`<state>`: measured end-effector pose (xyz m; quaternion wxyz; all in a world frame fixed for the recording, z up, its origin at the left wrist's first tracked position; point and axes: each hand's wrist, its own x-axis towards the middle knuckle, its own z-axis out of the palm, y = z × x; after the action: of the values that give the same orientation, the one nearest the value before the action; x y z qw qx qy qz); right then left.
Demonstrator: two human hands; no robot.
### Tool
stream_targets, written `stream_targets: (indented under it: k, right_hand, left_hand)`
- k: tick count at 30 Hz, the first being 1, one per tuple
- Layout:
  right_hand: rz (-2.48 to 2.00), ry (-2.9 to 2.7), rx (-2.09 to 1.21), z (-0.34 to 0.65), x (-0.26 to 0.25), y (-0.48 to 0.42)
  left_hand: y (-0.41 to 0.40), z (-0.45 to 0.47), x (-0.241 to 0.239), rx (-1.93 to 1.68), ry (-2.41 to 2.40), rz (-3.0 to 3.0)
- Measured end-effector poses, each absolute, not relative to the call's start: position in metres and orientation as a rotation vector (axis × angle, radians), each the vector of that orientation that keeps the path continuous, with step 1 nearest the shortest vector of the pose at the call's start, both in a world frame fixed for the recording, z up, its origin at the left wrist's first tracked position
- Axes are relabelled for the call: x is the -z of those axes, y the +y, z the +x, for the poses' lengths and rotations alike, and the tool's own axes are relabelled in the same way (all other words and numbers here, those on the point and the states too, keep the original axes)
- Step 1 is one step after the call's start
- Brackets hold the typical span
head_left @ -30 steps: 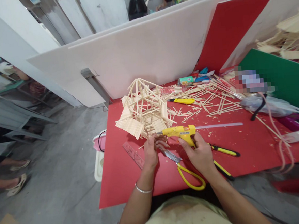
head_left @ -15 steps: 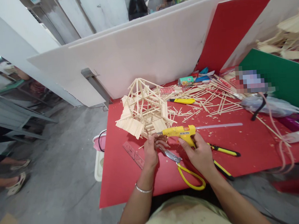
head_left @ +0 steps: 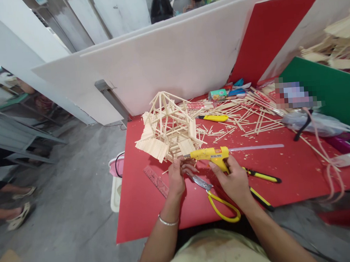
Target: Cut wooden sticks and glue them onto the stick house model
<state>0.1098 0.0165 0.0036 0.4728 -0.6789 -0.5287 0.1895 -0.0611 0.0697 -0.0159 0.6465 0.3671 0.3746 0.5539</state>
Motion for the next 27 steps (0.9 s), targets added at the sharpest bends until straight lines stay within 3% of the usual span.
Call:
stream_targets:
  k: [27]
  right_hand:
    - [-1.646,-1.275,-0.495,0.1092,-0.0052,0.0145]
  left_hand:
    - [0.0703,-0.0614,0.0178,-1.274,0.839,0.838]
